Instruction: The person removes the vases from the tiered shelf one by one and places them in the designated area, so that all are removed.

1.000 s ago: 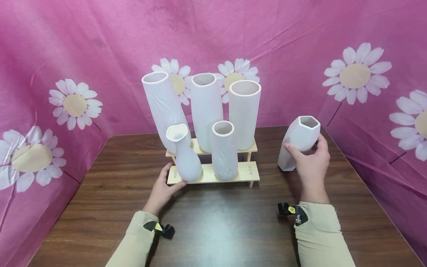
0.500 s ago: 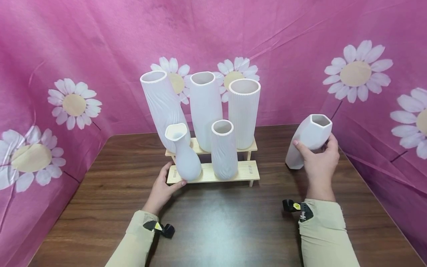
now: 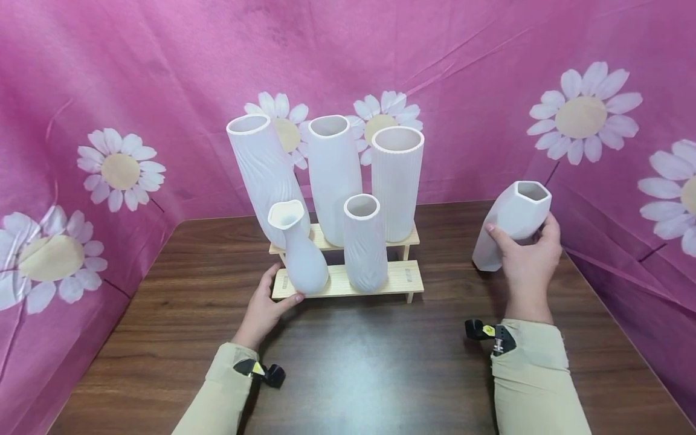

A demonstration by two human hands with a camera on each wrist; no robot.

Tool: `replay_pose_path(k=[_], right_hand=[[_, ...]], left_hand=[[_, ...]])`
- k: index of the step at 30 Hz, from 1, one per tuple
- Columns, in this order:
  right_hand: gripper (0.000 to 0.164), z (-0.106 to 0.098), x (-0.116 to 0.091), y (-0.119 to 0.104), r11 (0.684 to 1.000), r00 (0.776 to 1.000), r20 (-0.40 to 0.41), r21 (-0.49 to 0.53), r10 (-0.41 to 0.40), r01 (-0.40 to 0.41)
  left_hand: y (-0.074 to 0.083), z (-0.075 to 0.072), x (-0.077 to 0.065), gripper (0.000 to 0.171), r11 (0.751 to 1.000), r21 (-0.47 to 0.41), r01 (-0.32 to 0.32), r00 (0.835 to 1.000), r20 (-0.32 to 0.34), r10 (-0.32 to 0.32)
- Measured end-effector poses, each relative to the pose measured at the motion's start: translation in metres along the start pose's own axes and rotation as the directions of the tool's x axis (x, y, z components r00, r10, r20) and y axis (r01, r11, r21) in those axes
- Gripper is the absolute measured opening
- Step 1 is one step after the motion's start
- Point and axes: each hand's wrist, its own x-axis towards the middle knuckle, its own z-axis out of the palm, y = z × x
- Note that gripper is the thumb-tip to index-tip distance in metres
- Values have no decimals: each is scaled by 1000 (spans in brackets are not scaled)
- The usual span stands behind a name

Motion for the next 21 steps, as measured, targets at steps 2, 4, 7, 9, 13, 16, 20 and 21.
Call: replay_pose_path(k=[2,4,7,9,13,16,20,21], right_hand=[[82,0,1,0,1000,1000,1,14,12,-12],[83,-1,2,0,999,1000,1,36,23,-23],[83,-2,4,2,998,1000,-4,63,29,-29],[83,-3,5,3,998,1000,-7,63,24,-23],[83,-4,8,2,999,1000,-11,34,18,-18],[82,-6,10,1,999,1000,-13,25,20,-20],[82,-9,13,1,1000,1000,-21,9,12,-12],[82,-10,14,1,1000,1000,-23,-3,7,-8]], left_hand=[[0,0,0,98,1000,-2,0,1000,1,0],[0,0,1,98,1000,6,-2,1000,1,2],[-1,0,1,99,1000,8,-2,1000,2,2],[-1,0,1,99,1000,5,0,1000,2,0],[-2,0,1,98,1000,1,-2,1000,1,2],[-3,1,1,98,1000,-1,-4,1000,1,4],[-2,1,1,98,1000,-4,-2,1000,-2,2],[-2,1,1,98,1000,-7,-3,1000,-1,3]])
